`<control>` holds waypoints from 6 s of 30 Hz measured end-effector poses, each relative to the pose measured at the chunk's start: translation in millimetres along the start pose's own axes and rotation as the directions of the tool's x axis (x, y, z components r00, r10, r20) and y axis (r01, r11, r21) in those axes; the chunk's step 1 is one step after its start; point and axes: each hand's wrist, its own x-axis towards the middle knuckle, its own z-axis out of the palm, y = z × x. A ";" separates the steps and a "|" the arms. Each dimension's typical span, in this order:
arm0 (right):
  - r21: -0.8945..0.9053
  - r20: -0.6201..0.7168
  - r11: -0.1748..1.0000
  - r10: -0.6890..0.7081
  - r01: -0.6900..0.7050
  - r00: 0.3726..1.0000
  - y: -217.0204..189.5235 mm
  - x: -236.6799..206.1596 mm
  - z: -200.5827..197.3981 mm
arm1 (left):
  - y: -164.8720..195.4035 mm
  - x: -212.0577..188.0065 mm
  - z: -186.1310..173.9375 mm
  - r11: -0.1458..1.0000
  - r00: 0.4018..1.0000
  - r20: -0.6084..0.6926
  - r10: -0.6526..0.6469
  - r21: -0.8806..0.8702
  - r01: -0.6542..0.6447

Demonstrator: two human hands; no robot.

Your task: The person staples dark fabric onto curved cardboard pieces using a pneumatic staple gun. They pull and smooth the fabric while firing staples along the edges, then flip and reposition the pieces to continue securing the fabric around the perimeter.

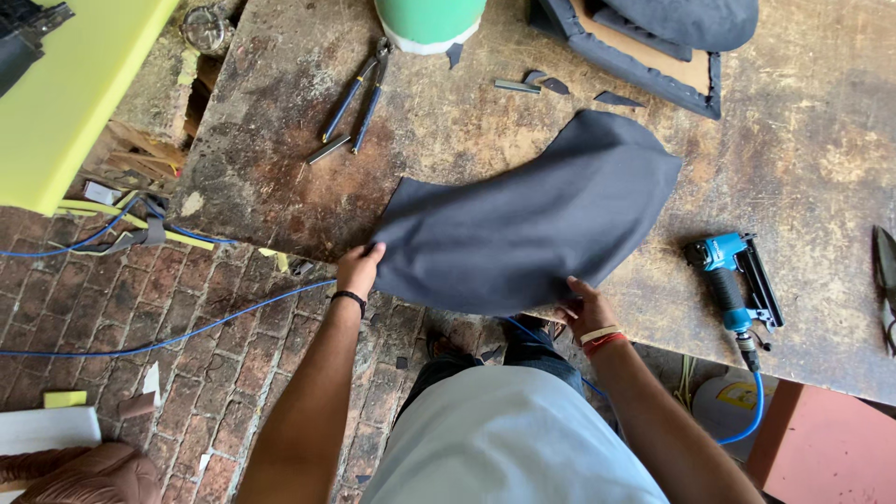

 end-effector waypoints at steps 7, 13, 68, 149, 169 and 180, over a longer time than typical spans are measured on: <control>0.080 0.044 0.982 -0.173 0.169 0.984 -28.5 -20.1 7.9 | 26.2 -11.7 -18.3 0.988 0.995 -0.099 -0.002 -0.155 -0.014; -0.151 -0.094 0.984 -0.105 0.090 0.990 6.6 3.8 2.0 | -2.5 -11.5 -13.7 0.993 0.985 -0.154 -0.079 0.079 0.092; -0.795 0.008 0.486 -0.591 0.364 0.807 -244.2 232.7 -79.7 | 73.2 -124.9 240.5 0.643 0.870 0.347 0.351 0.586 -0.494; -0.674 0.730 -0.294 -0.127 0.677 0.671 -15.7 17.7 15.0 | 29.1 -87.8 240.1 0.278 0.573 0.682 0.454 0.503 -0.819; -0.893 0.445 -0.218 -0.287 0.395 0.848 -179.8 178.9 -53.5 | 58.2 -119.1 218.6 0.593 0.985 0.136 0.109 0.786 -0.174; -0.916 0.389 -0.076 -0.414 0.395 0.823 -192.0 178.4 -43.1 | 71.7 -53.7 113.0 0.826 0.968 -0.209 -0.136 0.516 0.227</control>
